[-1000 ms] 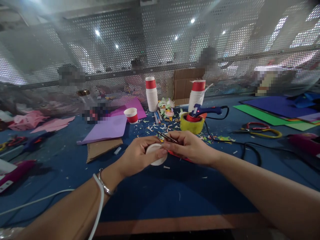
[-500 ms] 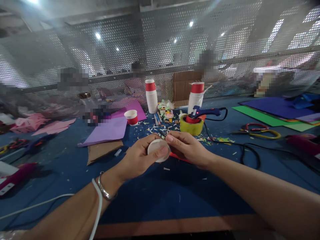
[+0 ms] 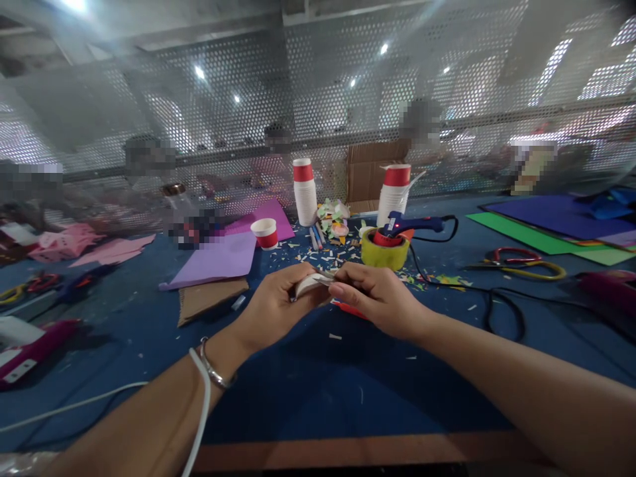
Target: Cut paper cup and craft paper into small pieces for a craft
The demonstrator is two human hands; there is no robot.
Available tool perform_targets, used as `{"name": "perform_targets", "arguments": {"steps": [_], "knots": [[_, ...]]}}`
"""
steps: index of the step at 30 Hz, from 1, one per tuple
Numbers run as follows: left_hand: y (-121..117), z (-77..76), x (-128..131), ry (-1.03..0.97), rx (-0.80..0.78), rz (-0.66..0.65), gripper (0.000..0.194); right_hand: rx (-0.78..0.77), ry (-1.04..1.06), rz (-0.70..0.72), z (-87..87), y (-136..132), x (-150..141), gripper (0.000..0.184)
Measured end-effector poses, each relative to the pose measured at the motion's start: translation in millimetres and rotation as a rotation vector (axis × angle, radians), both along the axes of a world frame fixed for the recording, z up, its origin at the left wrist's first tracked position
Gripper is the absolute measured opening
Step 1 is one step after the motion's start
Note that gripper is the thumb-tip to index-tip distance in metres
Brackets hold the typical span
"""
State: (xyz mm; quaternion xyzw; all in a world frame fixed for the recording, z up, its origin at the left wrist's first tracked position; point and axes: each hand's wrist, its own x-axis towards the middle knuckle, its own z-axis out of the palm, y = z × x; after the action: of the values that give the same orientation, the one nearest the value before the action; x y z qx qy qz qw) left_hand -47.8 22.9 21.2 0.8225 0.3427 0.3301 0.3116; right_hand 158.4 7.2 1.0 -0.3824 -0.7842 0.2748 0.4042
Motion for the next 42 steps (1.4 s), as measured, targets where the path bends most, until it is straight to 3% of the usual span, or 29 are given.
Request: {"name": "perform_targets", "arguments": {"steps": [9,17,27,42], "knots": [[-4.7,0.8,1.5,-0.082,-0.006,-0.007,0.015,0.106,-0.067,-0.045,4.2,-7.5,0.5,0.037],[-7.0,3.4,2.1,-0.102,0.009,-0.002,0.019,0.198,-0.083,-0.046,4.4,-8.1,0.6,0.036],[-3.8,-1.2,2.8,-0.143,-0.124,-0.005,0.029,0.208,-0.113,-0.083,2.2,-6.0,0.1,0.036],[-2.8,2.3,4.4,-0.040,0.053,0.045,0.031,0.179,-0.079,-0.064,1.8,-5.5,1.4,0.040]]}}
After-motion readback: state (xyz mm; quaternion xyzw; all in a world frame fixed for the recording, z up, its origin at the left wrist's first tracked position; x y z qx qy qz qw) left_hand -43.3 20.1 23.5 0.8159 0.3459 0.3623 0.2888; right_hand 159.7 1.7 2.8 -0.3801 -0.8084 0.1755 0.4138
